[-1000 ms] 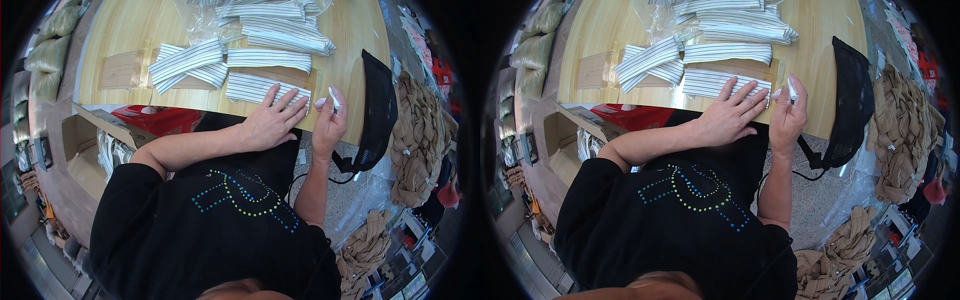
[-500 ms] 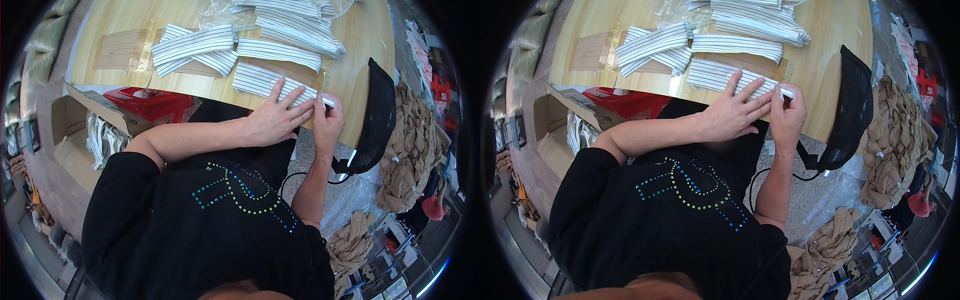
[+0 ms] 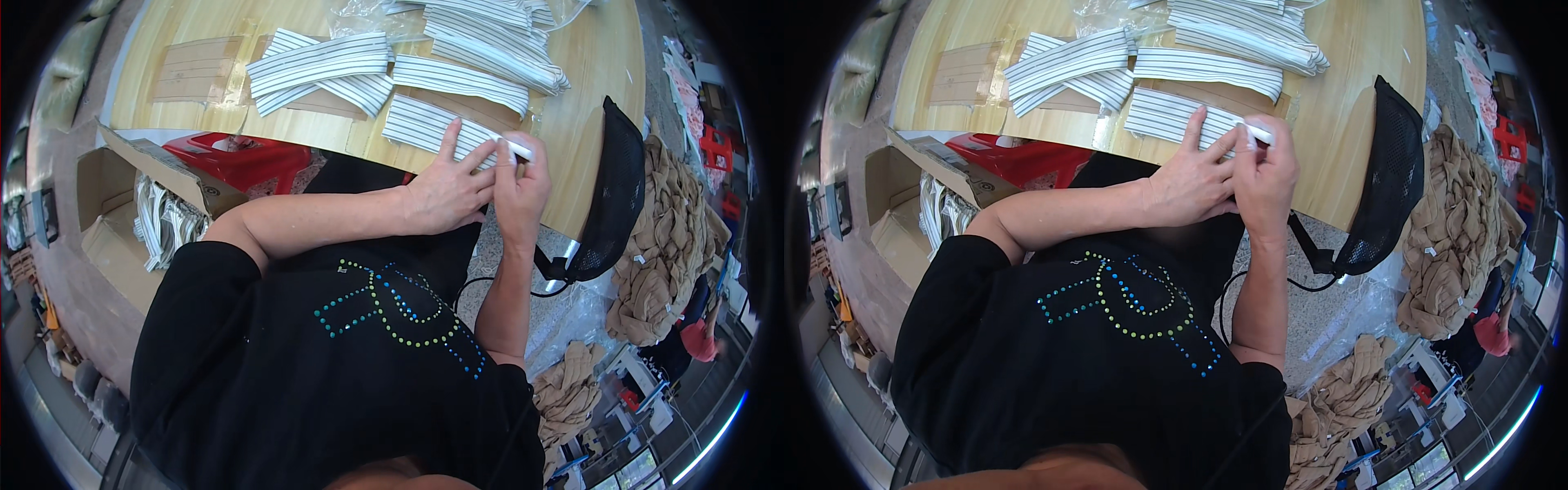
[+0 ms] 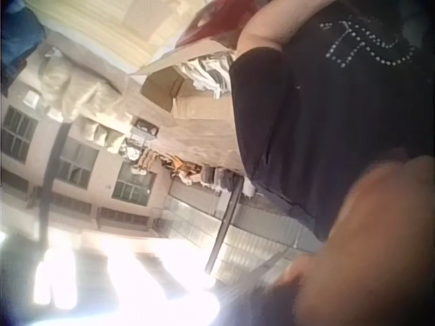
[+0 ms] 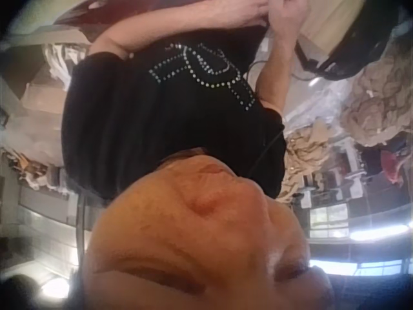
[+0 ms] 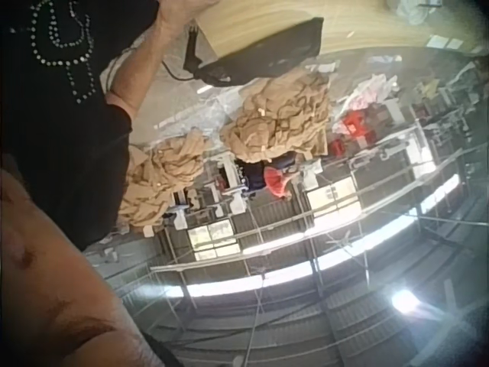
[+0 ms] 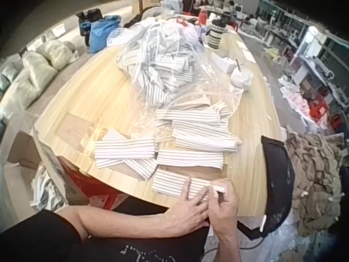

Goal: Mark white fabric strips with a pen and organize them into a cardboard box.

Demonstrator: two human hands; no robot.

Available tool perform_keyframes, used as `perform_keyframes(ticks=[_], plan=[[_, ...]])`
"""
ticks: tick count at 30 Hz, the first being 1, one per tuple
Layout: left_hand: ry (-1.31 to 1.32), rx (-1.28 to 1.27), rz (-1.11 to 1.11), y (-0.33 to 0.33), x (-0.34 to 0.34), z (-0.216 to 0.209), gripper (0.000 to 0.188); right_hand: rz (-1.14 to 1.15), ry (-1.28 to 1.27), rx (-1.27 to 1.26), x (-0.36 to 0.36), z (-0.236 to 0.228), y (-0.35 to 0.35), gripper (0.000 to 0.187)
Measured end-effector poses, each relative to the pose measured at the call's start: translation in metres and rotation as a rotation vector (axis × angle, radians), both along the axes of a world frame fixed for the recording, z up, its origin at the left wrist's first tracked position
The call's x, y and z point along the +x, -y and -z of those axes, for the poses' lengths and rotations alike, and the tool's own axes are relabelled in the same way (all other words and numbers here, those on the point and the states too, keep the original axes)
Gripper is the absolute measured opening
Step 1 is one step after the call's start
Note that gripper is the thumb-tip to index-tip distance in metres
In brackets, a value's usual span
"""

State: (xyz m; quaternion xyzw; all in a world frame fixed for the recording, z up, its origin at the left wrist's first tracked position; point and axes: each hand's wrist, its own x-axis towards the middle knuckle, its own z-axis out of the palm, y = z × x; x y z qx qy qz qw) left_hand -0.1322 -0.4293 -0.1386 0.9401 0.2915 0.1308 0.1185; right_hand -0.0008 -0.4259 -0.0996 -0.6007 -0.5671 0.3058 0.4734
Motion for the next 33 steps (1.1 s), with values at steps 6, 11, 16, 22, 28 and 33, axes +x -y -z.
perform_keyframes(ticks=[6, 11, 16, 22, 28, 33], plan=[[0.021, 0.016, -0.019, 0.000, 0.003, 0.008, 0.045, -0.139, 0.212, -0.044, 0.003, 0.013, -0.009, 0.012], [-0.006, 0.043, -0.020, -0.002, 0.002, 0.011, 0.043, -0.125, 0.279, -0.052, -0.004, 0.011, -0.015, 0.010], [0.123, -0.031, -0.074, 0.002, 0.008, 0.019, 0.045, -0.201, 0.125, -0.020, -0.034, 0.002, -0.022, 0.013], [0.293, -0.091, -0.067, -0.002, 0.016, 0.028, 0.050, -0.285, 0.452, 0.041, -0.035, 0.007, -0.030, 0.014], [0.287, 0.159, -0.147, -0.004, 0.006, 0.012, 0.032, 0.059, 0.064, 0.139, -0.022, 0.004, -0.032, 0.018], [0.363, 0.089, -0.061, -0.022, 0.000, 0.002, 0.011, 0.241, 0.223, 0.072, 0.013, 0.014, -0.072, 0.023]])
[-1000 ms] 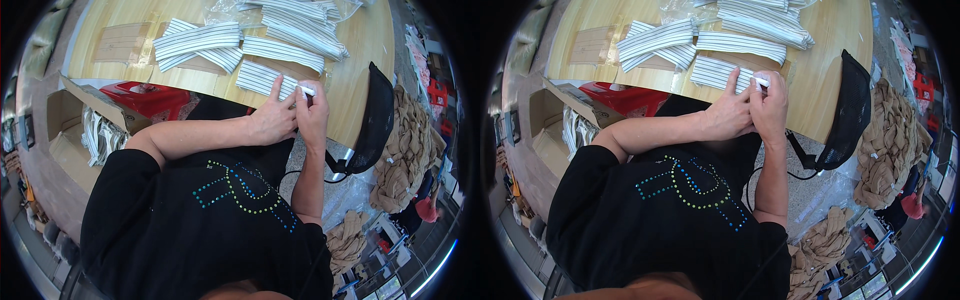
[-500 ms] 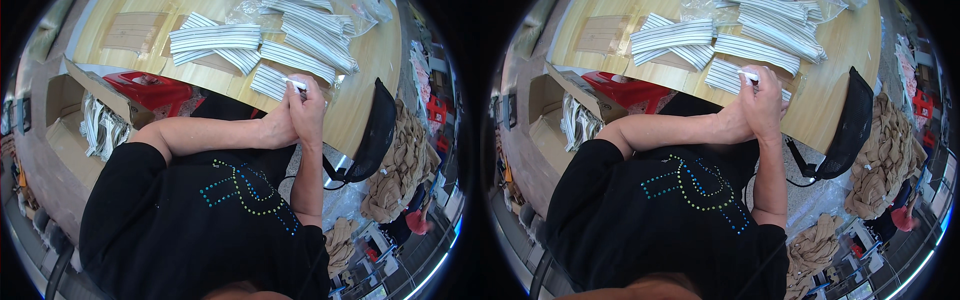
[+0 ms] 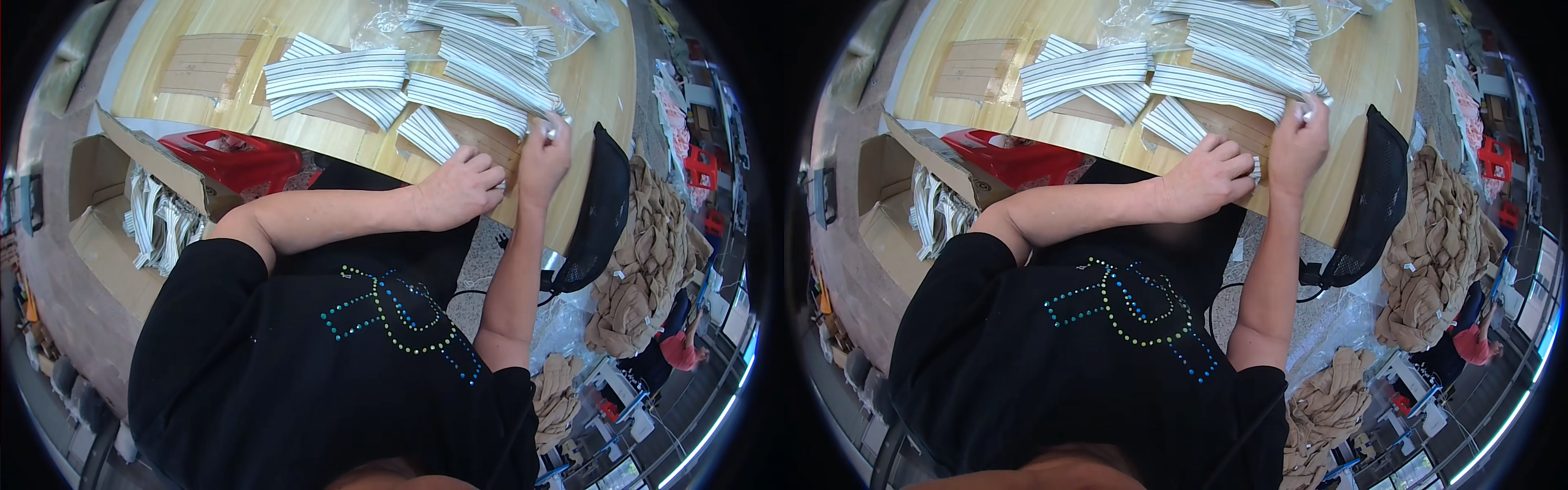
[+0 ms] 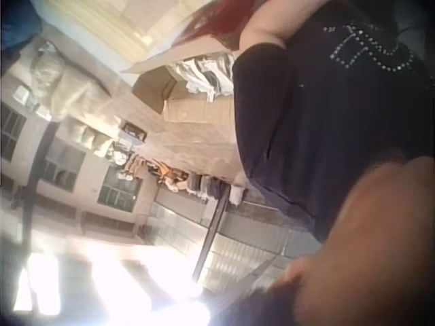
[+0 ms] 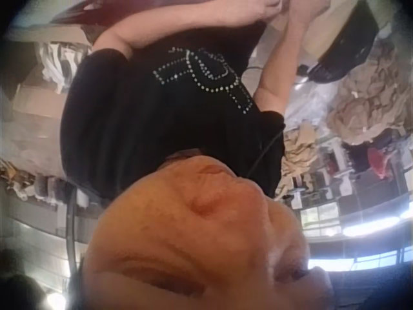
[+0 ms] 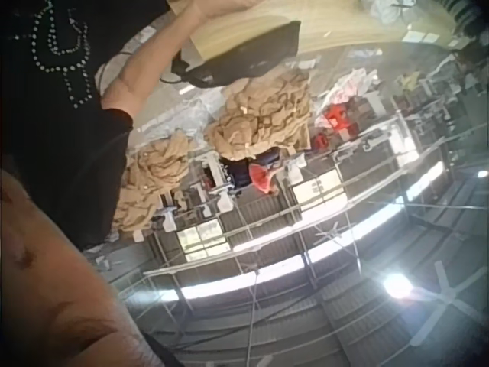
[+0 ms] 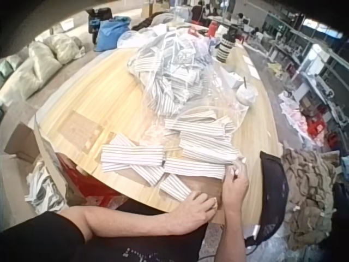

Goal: Mark white fabric strips with a pen and organize them into a cardboard box.

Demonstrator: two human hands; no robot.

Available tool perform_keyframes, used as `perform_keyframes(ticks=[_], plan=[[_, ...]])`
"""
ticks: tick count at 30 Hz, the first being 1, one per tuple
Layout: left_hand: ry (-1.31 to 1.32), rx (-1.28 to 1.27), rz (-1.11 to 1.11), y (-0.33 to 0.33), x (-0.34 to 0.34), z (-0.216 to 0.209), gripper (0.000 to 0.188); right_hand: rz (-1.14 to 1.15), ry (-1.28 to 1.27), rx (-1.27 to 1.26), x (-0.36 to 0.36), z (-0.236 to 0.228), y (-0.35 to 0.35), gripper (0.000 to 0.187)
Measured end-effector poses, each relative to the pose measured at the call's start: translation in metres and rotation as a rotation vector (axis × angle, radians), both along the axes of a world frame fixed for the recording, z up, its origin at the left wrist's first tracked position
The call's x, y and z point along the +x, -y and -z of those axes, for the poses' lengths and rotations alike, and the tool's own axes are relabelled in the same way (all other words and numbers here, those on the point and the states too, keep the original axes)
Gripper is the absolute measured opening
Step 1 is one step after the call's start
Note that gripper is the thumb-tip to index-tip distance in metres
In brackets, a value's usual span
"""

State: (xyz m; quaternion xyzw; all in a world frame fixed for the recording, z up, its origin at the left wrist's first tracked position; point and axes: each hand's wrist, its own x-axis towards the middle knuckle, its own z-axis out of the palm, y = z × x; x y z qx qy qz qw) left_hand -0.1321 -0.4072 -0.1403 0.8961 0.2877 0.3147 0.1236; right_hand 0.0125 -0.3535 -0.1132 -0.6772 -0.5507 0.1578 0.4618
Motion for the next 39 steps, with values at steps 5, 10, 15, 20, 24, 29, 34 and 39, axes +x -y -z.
perform_keyframes(ticks=[5, 10, 15, 20, 24, 29, 34, 39], plan=[[0.105, 0.073, 0.062, 0.011, -0.036, -0.046, 0.008, 0.060, 0.182, -0.160, 0.003, 0.011, -0.004, 0.024], [-0.110, 0.218, -0.279, -0.048, -0.108, -0.033, 0.012, 0.034, -0.210, 0.015, 0.005, -0.006, 0.032, 0.023], [-0.061, 0.199, -0.377, -0.068, -0.123, -0.020, 0.025, 0.089, -0.303, -0.188, 0.010, -0.004, 0.066, 0.027], [0.246, 0.159, -0.181, -0.037, -0.081, -0.033, 0.031, 0.085, -0.037, -0.217, 0.002, 0.011, 0.072, 0.028], [0.014, 0.174, 0.048, -0.007, -0.085, -0.017, 0.037, 0.090, -0.024, -0.195, 0.008, 0.024, 0.071, 0.028], [-0.282, 0.103, -0.507, -0.016, -0.132, -0.014, 0.080, 0.119, 0.028, -0.167, 0.016, 0.023, 0.077, 0.028], [-0.633, 0.053, -0.458, -0.074, -0.193, -0.007, 0.070, 0.117, -0.021, -0.172, 0.011, 0.020, 0.074, 0.028], [-0.569, 0.048, -0.595, -0.049, -0.161, -0.056, 0.068, 0.172, 0.070, -0.156, 0.004, 0.028, 0.070, 0.029]])
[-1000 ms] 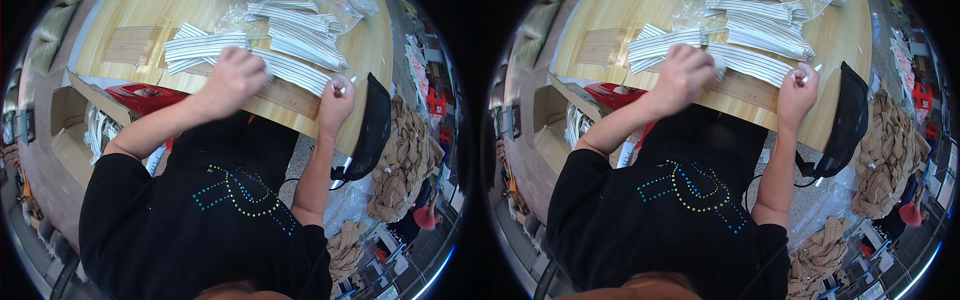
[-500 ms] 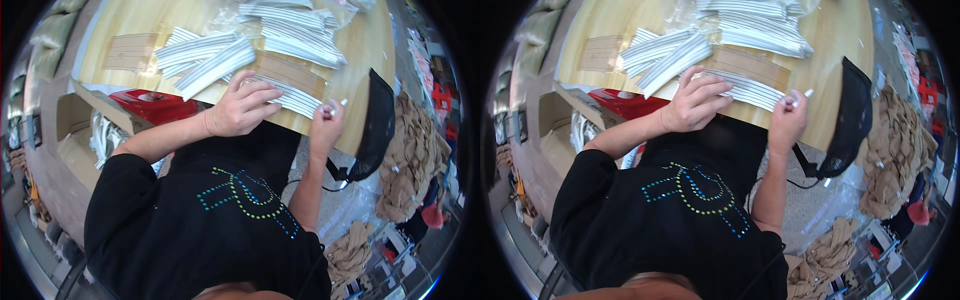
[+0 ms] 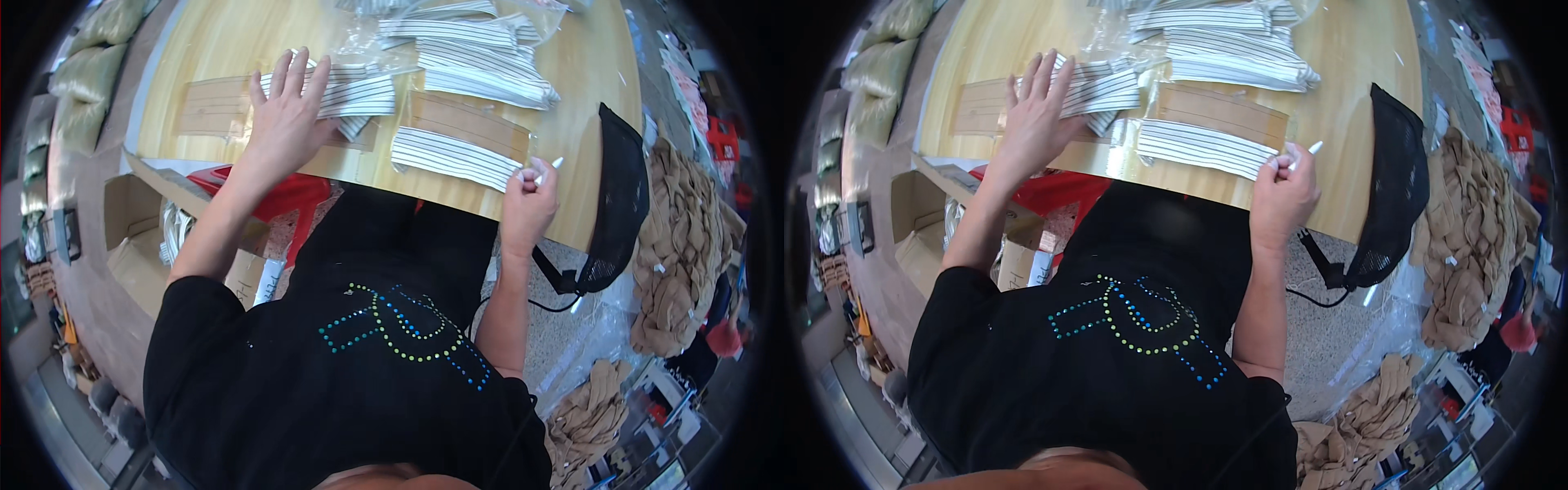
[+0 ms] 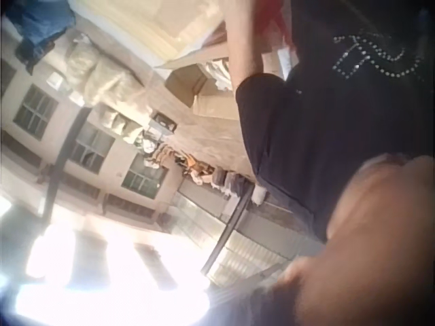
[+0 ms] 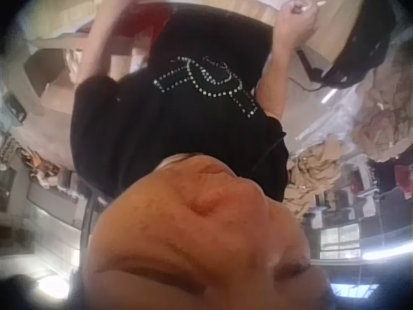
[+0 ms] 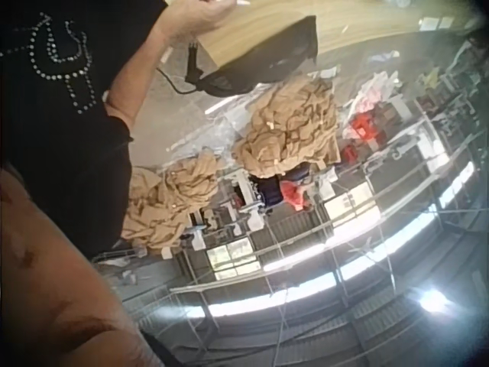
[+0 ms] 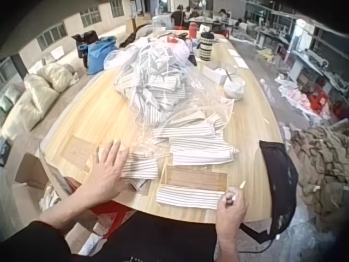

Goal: Mark white fabric strips with a pen and organize them into a cardboard box.

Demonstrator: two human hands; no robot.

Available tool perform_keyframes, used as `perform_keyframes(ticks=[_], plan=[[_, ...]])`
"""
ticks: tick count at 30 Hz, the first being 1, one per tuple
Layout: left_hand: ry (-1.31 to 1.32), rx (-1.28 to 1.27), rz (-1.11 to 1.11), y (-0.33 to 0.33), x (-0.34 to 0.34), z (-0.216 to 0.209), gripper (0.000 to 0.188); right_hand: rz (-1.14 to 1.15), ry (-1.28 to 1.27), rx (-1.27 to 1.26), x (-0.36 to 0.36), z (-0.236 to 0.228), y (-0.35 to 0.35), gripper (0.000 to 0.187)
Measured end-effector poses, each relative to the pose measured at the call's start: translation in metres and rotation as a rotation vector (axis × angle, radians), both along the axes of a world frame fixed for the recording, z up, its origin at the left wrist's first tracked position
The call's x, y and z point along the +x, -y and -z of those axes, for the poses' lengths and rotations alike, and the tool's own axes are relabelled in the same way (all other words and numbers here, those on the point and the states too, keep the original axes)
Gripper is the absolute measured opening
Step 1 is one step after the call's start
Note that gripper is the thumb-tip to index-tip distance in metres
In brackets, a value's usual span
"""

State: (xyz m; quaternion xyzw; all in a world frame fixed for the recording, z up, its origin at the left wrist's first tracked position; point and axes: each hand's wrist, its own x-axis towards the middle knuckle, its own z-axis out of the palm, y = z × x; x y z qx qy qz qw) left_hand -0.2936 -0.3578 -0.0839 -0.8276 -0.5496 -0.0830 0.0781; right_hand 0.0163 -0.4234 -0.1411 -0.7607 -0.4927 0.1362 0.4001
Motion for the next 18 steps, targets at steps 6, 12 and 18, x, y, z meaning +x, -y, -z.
perform_keyframes(ticks=[6, 12, 18], plan=[[0.553, -0.253, 0.521, 0.048, 0.118, -0.011, 0.068, -0.007, 0.053, 0.004, 0.002, -0.001, 0.003, 0.030], [0.378, -0.259, 0.568, 0.058, 0.154, 0.046, 0.062, -0.036, -0.174, -0.056, 0.000, -0.018, 0.005, 0.029], [0.330, -0.222, 0.578, 0.061, 0.151, 0.048, 0.063, -0.069, -0.075, -0.017, 0.007, -0.011, 0.005, 0.030]])
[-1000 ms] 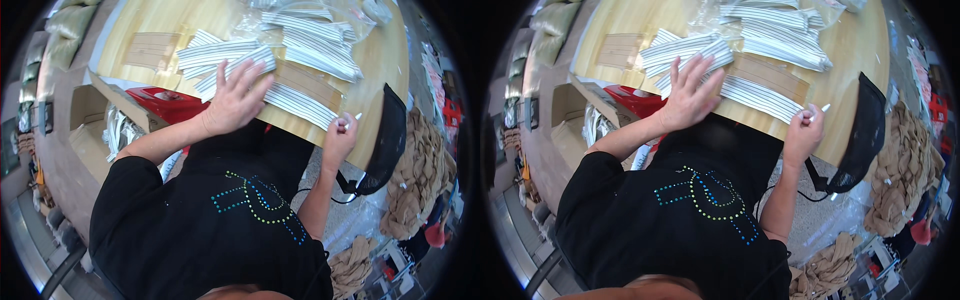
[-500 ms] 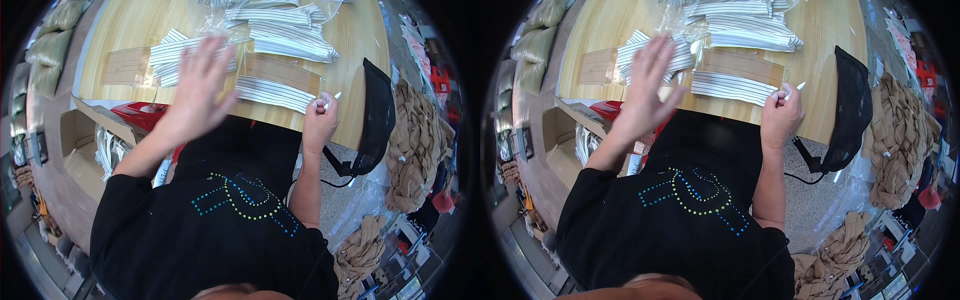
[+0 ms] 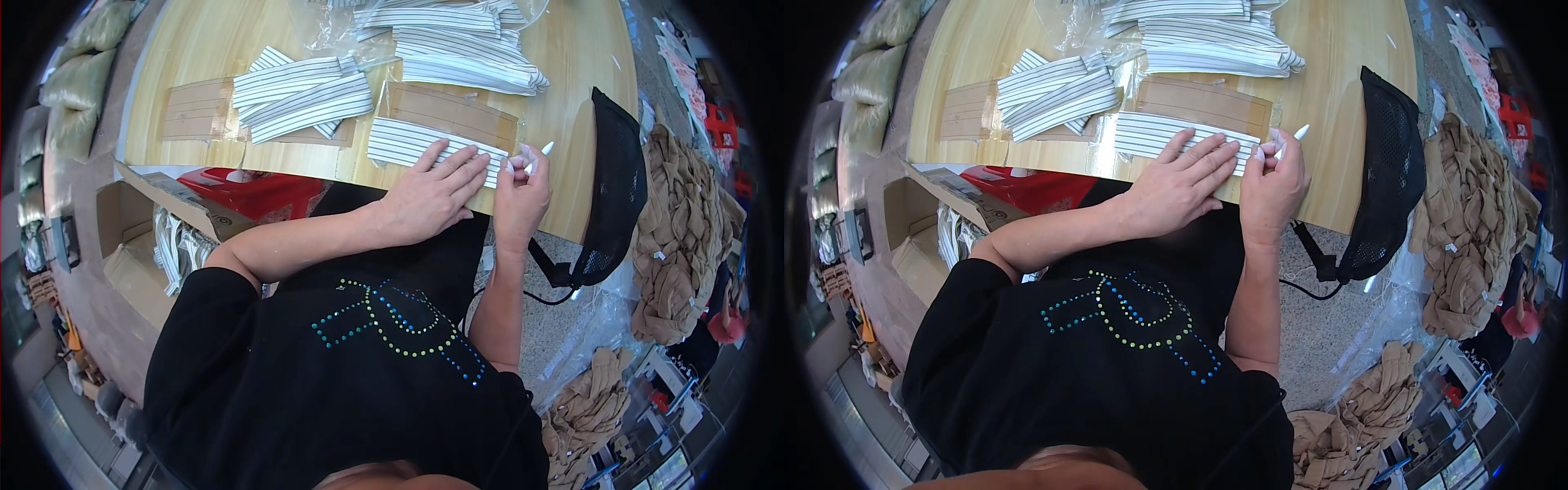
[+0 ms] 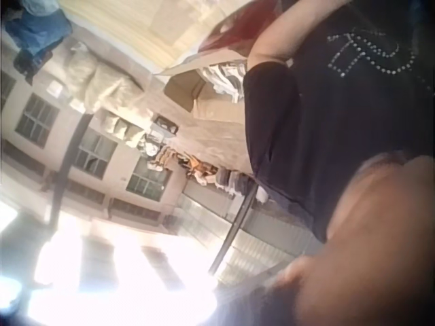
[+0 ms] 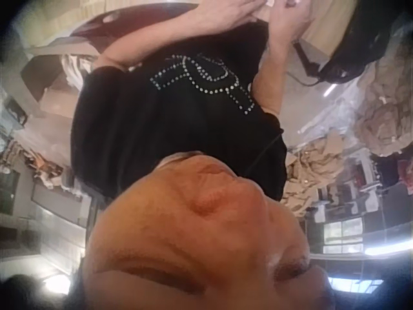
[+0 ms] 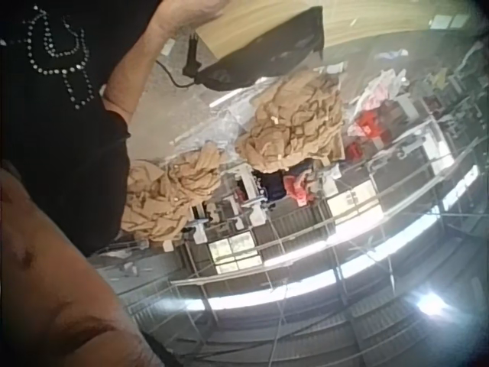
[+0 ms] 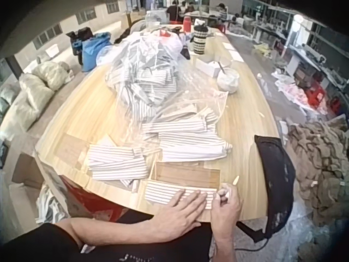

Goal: Mark white fabric strips with a pen and organize them into a cardboard box.

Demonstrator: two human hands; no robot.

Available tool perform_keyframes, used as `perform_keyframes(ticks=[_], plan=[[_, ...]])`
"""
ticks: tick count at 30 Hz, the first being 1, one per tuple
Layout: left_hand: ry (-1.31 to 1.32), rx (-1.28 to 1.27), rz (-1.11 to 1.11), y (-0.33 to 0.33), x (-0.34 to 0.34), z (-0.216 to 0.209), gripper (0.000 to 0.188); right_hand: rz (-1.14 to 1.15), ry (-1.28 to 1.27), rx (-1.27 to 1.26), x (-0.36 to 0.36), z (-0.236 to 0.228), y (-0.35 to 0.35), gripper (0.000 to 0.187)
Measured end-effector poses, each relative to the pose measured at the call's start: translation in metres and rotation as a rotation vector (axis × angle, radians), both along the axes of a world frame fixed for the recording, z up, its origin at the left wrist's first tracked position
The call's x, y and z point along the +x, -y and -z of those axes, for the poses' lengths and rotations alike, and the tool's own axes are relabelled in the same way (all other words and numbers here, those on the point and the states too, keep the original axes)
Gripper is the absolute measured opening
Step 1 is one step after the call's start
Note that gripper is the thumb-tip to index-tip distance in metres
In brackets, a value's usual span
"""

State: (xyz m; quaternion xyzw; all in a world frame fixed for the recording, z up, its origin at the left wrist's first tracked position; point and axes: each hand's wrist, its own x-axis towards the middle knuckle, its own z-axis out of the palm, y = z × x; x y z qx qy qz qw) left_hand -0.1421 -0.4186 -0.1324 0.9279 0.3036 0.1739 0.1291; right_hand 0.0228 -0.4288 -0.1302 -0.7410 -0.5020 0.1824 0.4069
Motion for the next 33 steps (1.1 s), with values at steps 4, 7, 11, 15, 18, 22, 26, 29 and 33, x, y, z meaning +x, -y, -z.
perform_keyframes(ticks=[4, 7, 11, 15, 18, 22, 26, 29, 33], plan=[[0.007, -0.014, -0.015, -0.001, -0.003, -0.001, 0.062, -0.038, 0.014, -0.003, 0.000, 0.000, -0.001, 0.031], [-0.006, -0.007, -0.013, -0.001, -0.002, -0.003, 0.060, -0.060, 0.034, 0.027, 0.001, 0.001, -0.001, 0.031], [-0.018, 0.007, -0.007, -0.001, -0.003, -0.002, 0.059, -0.060, 0.039, 0.040, 0.001, 0.001, 0.000, 0.030], [-0.017, -0.032, -0.026, 0.001, -0.002, -0.006, 0.061, -0.055, 0.033, 0.025, -0.001, 0.003, 0.000, 0.030], [-0.055, -0.020, -0.029, 0.003, 0.003, -0.008, 0.062, -0.054, 0.041, 0.045, -0.001, 0.002, 0.002, 0.030], [-0.053, 0.035, 0.004, 0.001, 0.006, -0.002, 0.065, -0.039, 0.029, -0.001, -0.002, -0.004, 0.001, 0.030], [-0.108, 0.056, 0.015, 0.003, 0.007, -0.001, 0.066, -0.007, -0.268, 0.156, -0.001, -0.009, 0.004, 0.024], [-0.101, 0.057, 0.038, 0.001, 0.008, -0.001, 0.065, -0.105, -0.218, 0.137, 0.007, -0.015, 0.007, 0.022], [-0.083, 0.074, 0.028, 0.004, 0.007, 0.004, 0.065, -0.166, -0.325, -0.016, 0.013, -0.017, 0.007, 0.021]])
